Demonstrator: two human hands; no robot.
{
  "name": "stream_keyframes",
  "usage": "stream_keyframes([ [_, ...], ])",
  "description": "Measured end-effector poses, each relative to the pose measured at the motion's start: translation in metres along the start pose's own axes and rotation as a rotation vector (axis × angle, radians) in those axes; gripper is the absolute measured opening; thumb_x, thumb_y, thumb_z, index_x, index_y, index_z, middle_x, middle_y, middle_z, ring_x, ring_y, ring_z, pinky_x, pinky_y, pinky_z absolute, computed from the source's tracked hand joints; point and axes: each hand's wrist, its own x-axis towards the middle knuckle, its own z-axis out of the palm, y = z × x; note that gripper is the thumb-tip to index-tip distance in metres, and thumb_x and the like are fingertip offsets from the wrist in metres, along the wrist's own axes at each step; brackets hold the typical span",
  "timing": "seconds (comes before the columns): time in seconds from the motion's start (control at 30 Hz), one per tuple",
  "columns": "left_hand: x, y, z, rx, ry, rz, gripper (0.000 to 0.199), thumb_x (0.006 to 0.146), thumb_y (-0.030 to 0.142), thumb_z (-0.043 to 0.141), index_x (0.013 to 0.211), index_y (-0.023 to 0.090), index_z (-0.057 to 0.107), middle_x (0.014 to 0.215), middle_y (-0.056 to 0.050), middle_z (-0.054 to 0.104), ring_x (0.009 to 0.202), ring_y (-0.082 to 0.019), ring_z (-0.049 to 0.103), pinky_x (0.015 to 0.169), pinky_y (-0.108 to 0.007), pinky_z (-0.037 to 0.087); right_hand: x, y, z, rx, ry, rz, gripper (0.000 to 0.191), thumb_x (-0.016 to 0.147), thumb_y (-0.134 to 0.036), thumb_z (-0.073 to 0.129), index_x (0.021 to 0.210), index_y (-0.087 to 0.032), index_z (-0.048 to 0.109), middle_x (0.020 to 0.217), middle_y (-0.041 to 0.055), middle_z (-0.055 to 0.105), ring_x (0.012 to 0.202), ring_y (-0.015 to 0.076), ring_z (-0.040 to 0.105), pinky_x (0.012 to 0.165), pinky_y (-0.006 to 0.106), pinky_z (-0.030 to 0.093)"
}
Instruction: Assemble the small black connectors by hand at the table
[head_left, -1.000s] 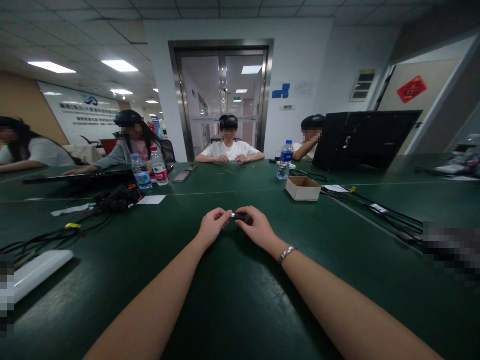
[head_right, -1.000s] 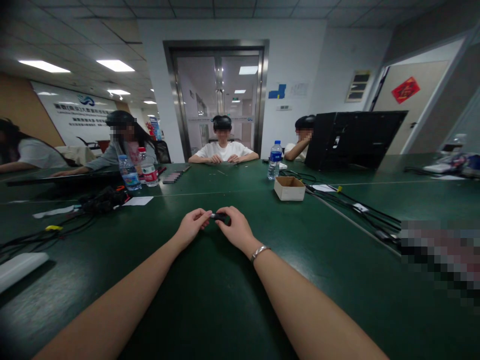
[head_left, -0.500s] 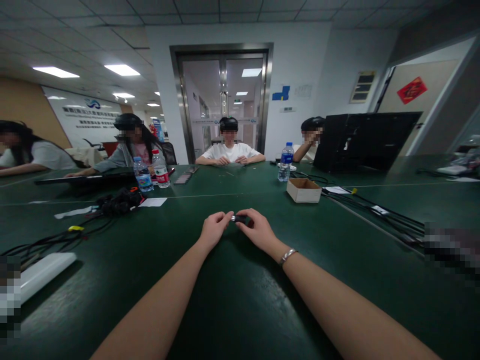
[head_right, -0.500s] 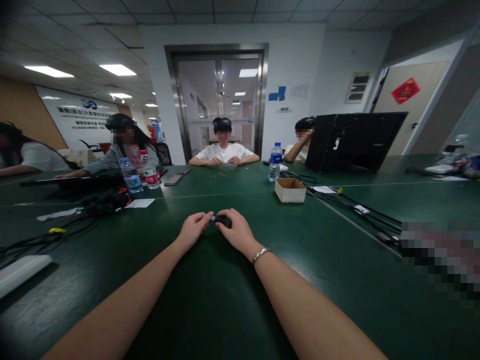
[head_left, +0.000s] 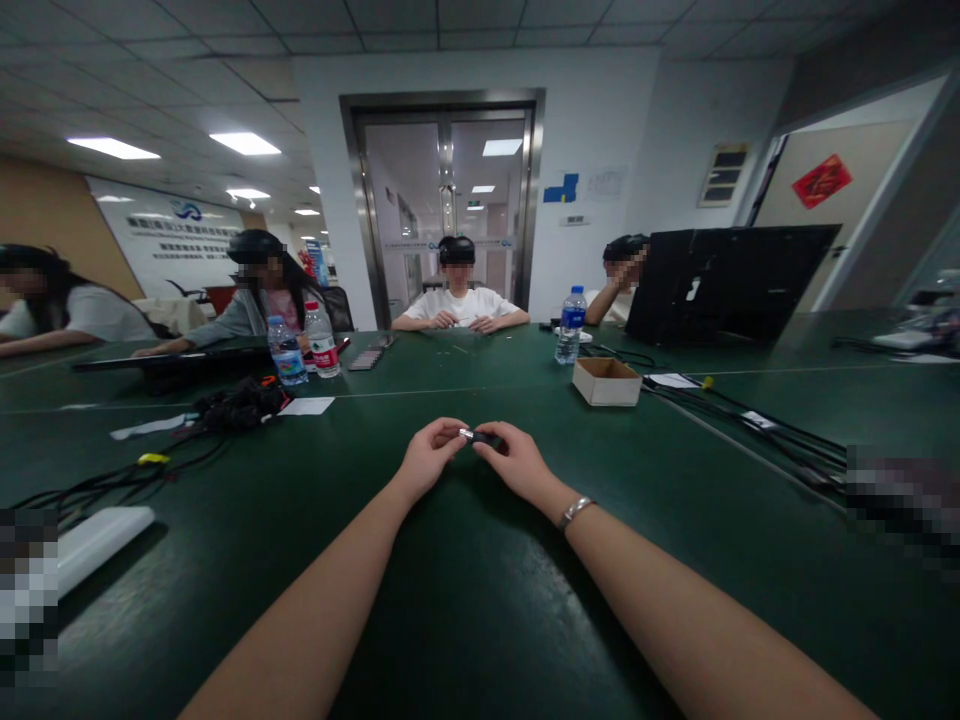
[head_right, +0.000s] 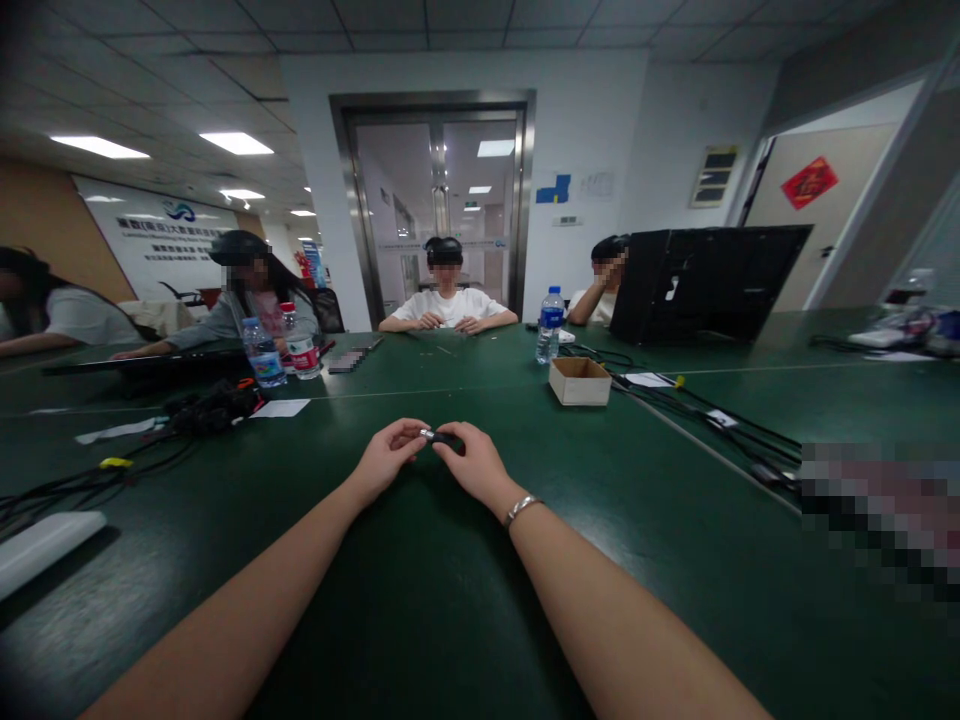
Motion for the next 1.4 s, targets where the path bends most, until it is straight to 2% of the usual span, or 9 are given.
stream_keyframes([
  [0.17,-0.0021,0.0042,-0.0002,-0.032,-0.015,0.003,0.03,0.07,0.034,0.069,0.097,0.019,0.064,0.094,-0.006,0.065,0.081,-0.016,0.06,0.065,-0.024,0.046,0.0006,0.001,0.0019,0.061,-0.037,0.041,0.022,0.083,-0.03,0.056,0.1,-0.019,0.066,0.087,0.0041,0.067,0.077,0.0153,0.06,0.069,0.029,0.048],
  [0.33,-0.0024,0.0042,-0.0018,-0.111,-0.004,-0.072,0.039,0.073,0.04,0.067,0.107,0.021,0.064,0.101,-0.007,0.066,0.089,-0.017,0.061,0.072,-0.026,0.047,0.0003,0.0021,0.0022,0.065,-0.068,0.057,0.023,0.085,-0.033,0.054,0.101,-0.02,0.066,0.085,0.0035,0.067,0.072,0.0147,0.06,0.066,0.028,0.048],
  [0.43,0.0001,-0.0006,-0.0029,-0.112,0.008,-0.09,0.037,0.075,0.045,0.064,0.1,0.018,0.066,0.094,-0.007,0.067,0.083,-0.016,0.061,0.071,-0.026,0.047,0.0003,0.0033,0.0027,0.044,-0.087,0.035,0.024,0.085,-0.033,0.054,0.102,-0.021,0.066,0.088,0.0035,0.067,0.075,0.0151,0.06,0.068,0.028,0.047],
  [0.53,0.0018,-0.0034,-0.0034,-0.046,-0.001,-0.033,0.032,0.073,0.043,0.066,0.09,0.016,0.069,0.084,-0.005,0.068,0.077,-0.015,0.06,0.07,-0.027,0.047,0.0005,0.0036,0.0025,0.009,-0.099,0.022,0.024,0.085,-0.032,0.054,0.102,-0.021,0.066,0.092,0.0044,0.067,0.078,0.0161,0.06,0.07,0.029,0.047],
  [0.67,0.0013,-0.002,-0.0031,-0.02,0.003,0.066,0.027,0.072,0.034,0.068,0.093,0.017,0.07,0.09,-0.006,0.07,0.083,-0.017,0.063,0.081,-0.032,0.049,0.0006,0.0023,0.0014,0.007,-0.108,0.033,0.024,0.085,-0.032,0.053,0.102,-0.02,0.066,0.095,0.0052,0.068,0.082,0.0172,0.06,0.074,0.031,0.046],
  [0.8,0.0009,-0.0001,-0.0019,0.002,0.002,0.153,0.021,0.072,0.029,0.067,0.09,0.017,0.071,0.096,-0.007,0.07,0.092,-0.02,0.064,0.091,-0.036,0.048,0.0008,0.0017,0.0006,0.068,-0.164,0.07,0.025,0.088,-0.033,0.049,0.102,-0.019,0.064,0.081,0.003,0.065,0.073,0.015,0.057,0.069,0.029,0.045],
  [0.97,0.0012,0.0006,-0.0016,0.038,-0.021,0.222,0.017,0.072,0.025,0.066,0.085,0.017,0.072,0.093,-0.007,0.07,0.093,-0.02,0.064,0.091,-0.037,0.049,0.0031,0.0037,0.0,0.15,-0.267,0.155,0.023,0.089,-0.031,0.045,0.09,-0.016,0.062,0.068,-0.0001,0.056,0.062,0.0117,0.052,0.06,0.025,0.041],
  [1.2,-0.0013,0.003,-0.0029,0.009,-0.072,0.124,0.028,0.074,0.025,0.064,0.101,0.017,0.067,0.104,-0.008,0.07,0.098,-0.02,0.064,0.095,-0.037,0.047,0.0039,0.0027,-0.0017,0.184,-0.305,0.201,0.022,0.088,-0.031,0.045,0.086,-0.015,0.06,0.067,-0.0002,0.054,0.06,0.0113,0.05,0.058,0.024,0.039],
  [1.4,-0.0023,0.0044,-0.0025,0.109,-0.044,0.107,0.022,0.076,0.029,0.062,0.092,0.016,0.069,0.093,-0.007,0.071,0.09,-0.02,0.065,0.087,-0.033,0.049,0.0008,-0.0038,-0.0035,0.109,-0.282,0.172,0.025,0.088,-0.031,0.047,0.096,-0.015,0.064,0.073,0.0018,0.059,0.067,0.0132,0.054,0.063,0.026,0.042],
])
